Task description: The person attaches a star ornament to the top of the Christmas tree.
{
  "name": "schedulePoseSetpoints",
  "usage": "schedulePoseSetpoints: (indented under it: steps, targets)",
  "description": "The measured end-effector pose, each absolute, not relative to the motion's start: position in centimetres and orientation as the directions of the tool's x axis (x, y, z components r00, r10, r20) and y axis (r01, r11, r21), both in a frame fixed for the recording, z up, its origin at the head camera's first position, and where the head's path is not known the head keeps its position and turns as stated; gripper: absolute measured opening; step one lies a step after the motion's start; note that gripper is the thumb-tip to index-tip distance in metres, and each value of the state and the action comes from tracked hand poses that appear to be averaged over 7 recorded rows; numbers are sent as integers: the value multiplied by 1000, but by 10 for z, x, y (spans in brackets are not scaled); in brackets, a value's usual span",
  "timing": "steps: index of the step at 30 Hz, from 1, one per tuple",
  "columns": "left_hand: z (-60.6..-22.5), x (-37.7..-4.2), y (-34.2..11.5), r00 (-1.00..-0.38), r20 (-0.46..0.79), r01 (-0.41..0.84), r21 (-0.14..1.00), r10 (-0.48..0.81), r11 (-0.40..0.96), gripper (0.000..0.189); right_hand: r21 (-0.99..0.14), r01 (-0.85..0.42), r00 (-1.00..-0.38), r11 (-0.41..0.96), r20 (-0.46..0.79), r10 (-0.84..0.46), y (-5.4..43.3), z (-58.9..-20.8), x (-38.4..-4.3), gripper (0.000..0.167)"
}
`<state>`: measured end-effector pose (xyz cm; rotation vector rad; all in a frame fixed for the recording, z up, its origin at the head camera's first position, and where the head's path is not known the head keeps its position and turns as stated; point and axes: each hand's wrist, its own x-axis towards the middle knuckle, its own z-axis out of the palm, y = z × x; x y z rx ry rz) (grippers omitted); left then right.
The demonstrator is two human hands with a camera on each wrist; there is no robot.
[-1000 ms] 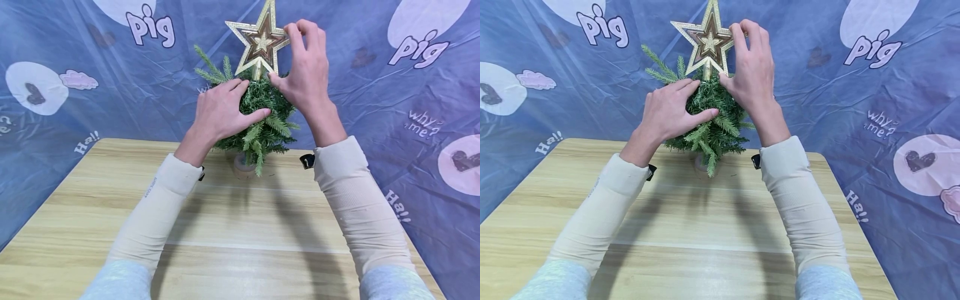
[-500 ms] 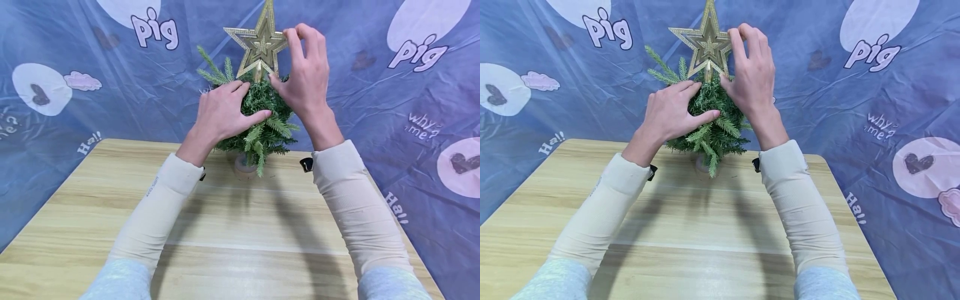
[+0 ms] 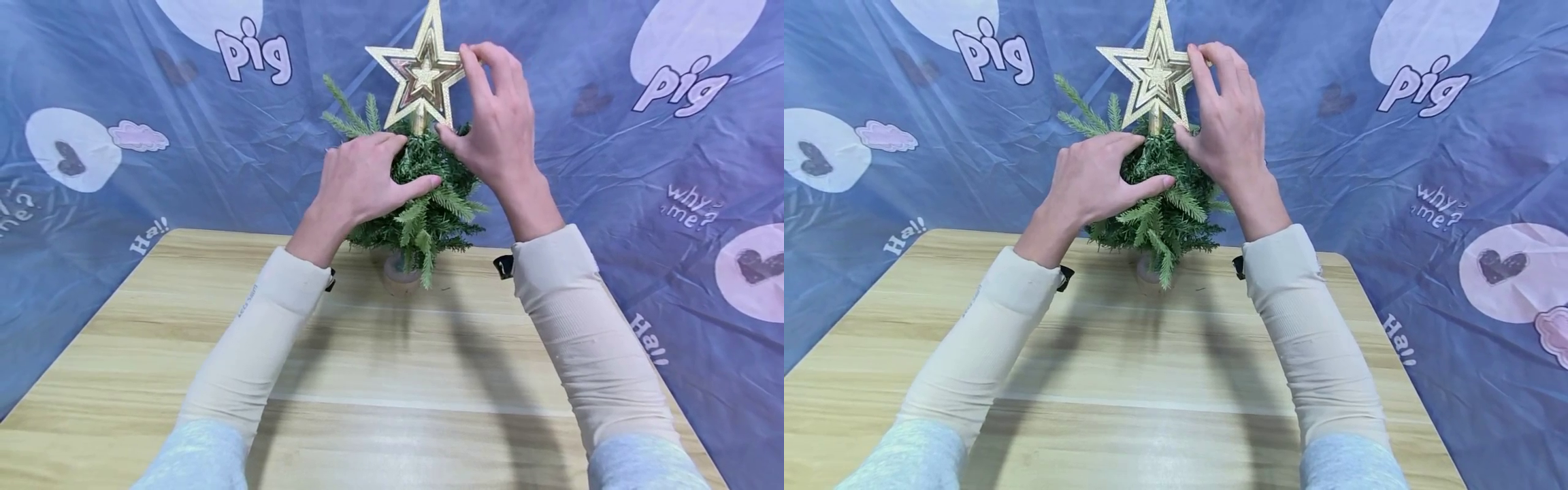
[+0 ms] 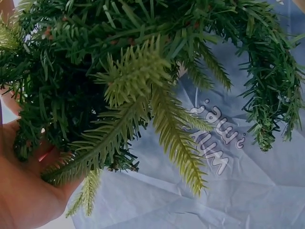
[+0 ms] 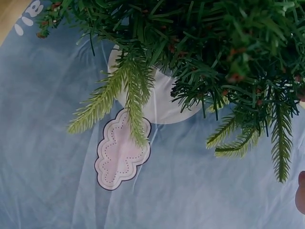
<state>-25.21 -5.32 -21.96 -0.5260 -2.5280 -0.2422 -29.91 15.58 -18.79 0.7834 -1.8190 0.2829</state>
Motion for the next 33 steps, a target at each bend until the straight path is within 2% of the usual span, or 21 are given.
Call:
schedulePoseSetpoints:
  steps: [5, 12, 17, 22, 28, 33]
  targets:
    - [-218, -253, -55, -775, 543, 435, 88, 323, 896, 92, 146, -635, -257, 759, 886, -385, 161, -187, -295, 86]
    - [-218, -253, -61, -762, 561, 447, 96, 322, 889, 87, 139, -642, -267, 754, 882, -389, 165, -185, -286, 75]
    - [-219, -254, -67, -723, 613, 462, 86, 319, 883, 83, 128, -662, -274, 738, 876, -397, 166, -187, -283, 67]
    - [-221, -255, -74, -674, 665, 484, 70, 320, 872, 78, 124, -689, -252, 714, 883, -397, 172, -192, -282, 63]
    - [-221, -255, -83, -617, 717, 496, 36, 323, 868, 73, 87, -688, -285, 720, 880, -380, 178, -200, -283, 61]
    - [-221, -254, -90, -611, 722, 490, 24, 324, 871, 71, 74, -681, -305, 729, 876, -374, 183, -204, -283, 59]
